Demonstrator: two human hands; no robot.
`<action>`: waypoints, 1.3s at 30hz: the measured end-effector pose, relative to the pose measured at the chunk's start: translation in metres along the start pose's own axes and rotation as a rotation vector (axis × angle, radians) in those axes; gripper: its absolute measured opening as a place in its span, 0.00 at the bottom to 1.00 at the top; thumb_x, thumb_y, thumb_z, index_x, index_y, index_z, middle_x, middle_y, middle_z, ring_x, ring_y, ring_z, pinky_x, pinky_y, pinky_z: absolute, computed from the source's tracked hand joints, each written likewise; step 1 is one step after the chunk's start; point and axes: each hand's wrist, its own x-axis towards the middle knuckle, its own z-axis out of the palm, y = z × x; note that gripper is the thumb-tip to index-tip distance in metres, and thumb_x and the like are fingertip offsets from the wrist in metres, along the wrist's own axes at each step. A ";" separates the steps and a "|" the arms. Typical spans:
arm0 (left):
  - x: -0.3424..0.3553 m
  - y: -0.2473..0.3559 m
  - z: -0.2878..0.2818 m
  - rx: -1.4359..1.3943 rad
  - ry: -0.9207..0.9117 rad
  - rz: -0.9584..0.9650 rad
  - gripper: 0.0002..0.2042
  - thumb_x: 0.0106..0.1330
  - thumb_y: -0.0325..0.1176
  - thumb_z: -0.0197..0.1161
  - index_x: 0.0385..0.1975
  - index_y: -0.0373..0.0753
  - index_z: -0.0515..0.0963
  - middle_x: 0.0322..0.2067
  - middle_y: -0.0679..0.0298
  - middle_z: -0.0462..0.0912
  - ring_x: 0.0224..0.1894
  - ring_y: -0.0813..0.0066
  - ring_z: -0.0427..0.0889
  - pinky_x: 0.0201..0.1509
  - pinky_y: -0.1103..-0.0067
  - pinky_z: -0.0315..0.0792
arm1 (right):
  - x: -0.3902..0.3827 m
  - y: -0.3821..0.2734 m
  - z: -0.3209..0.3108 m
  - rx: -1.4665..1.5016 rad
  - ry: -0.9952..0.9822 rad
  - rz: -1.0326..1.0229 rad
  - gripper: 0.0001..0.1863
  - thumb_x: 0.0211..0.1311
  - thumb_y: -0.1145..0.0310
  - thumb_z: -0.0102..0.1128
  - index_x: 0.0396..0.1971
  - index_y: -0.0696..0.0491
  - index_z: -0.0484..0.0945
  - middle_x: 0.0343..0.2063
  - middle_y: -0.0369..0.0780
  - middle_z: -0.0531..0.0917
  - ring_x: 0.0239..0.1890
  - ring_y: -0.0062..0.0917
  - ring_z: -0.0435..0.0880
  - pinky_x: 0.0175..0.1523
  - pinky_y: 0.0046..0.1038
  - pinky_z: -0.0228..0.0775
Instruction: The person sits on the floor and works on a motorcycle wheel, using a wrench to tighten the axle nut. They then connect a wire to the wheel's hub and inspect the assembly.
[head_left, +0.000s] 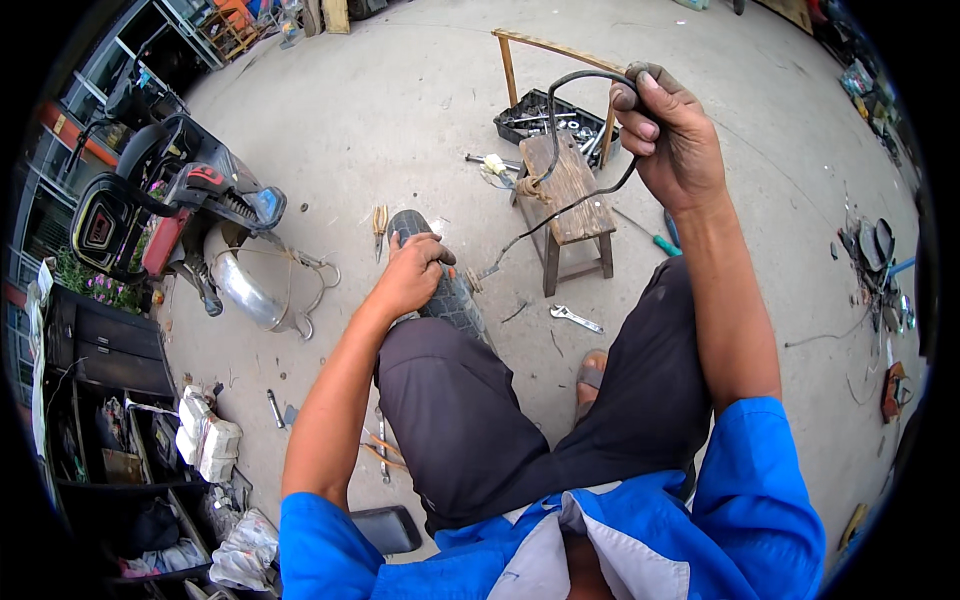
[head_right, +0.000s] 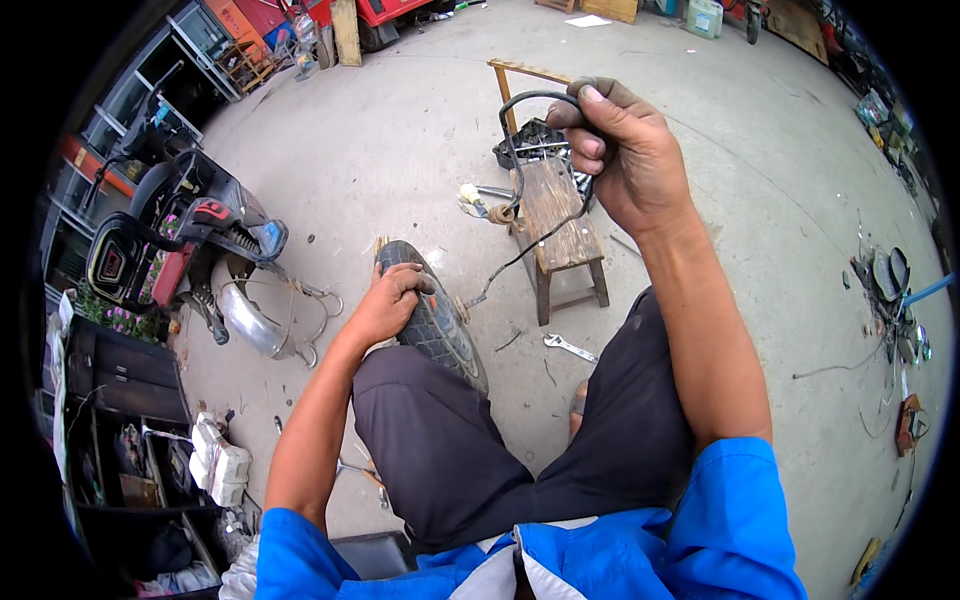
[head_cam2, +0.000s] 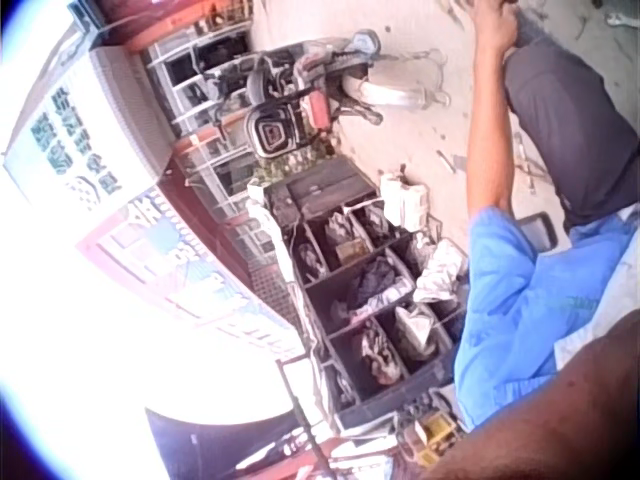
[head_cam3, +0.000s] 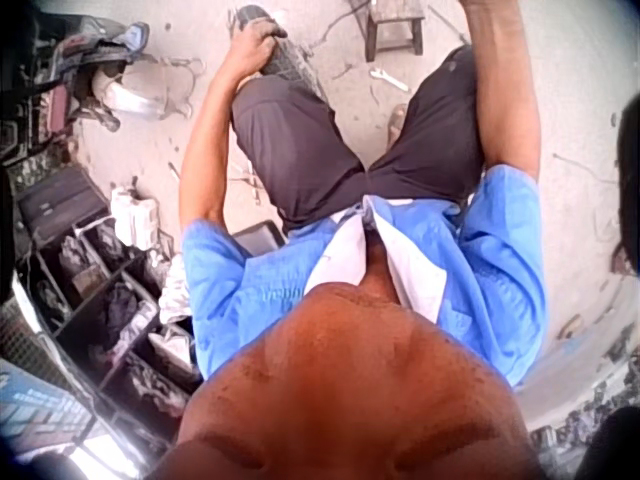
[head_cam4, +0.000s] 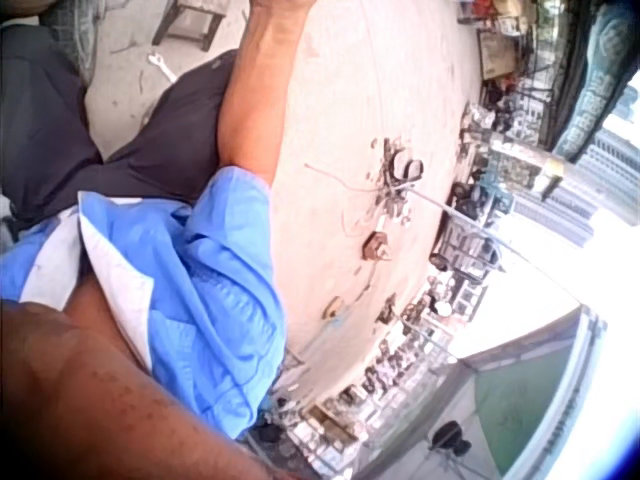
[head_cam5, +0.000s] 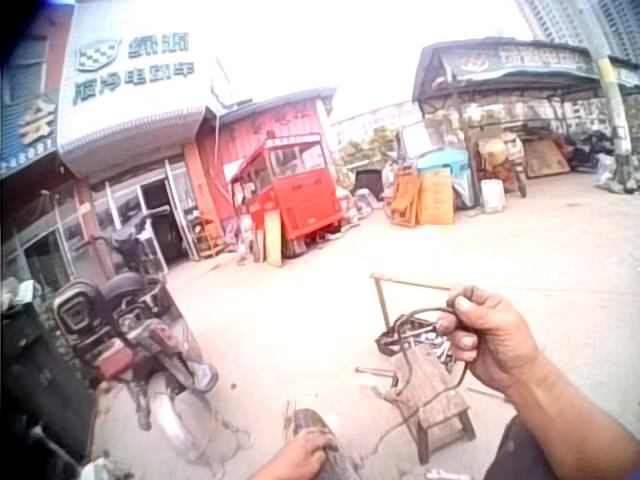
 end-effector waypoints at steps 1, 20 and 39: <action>0.003 0.001 0.000 0.014 0.004 -0.001 0.14 0.61 0.25 0.49 0.39 0.38 0.83 0.49 0.58 0.83 0.68 0.59 0.69 0.76 0.45 0.36 | -0.001 0.000 0.001 0.005 -0.003 -0.003 0.09 0.74 0.69 0.54 0.46 0.57 0.75 0.36 0.40 0.80 0.24 0.11 0.69 0.25 0.13 0.61; 0.038 0.021 0.007 0.196 -0.087 0.123 0.12 0.63 0.32 0.56 0.40 0.36 0.84 0.46 0.56 0.82 0.61 0.57 0.74 0.74 0.46 0.49 | -0.007 0.001 -0.006 0.016 -0.019 0.028 0.09 0.70 0.69 0.58 0.44 0.57 0.75 0.33 0.47 0.85 0.24 0.13 0.72 0.27 0.15 0.64; 0.023 0.015 -0.007 0.196 -0.223 0.144 0.13 0.69 0.30 0.54 0.49 0.40 0.80 0.54 0.60 0.80 0.67 0.62 0.68 0.74 0.53 0.47 | 0.002 0.021 0.001 0.072 -0.066 0.028 0.11 0.75 0.70 0.51 0.48 0.59 0.75 0.36 0.42 0.79 0.23 0.11 0.67 0.24 0.12 0.60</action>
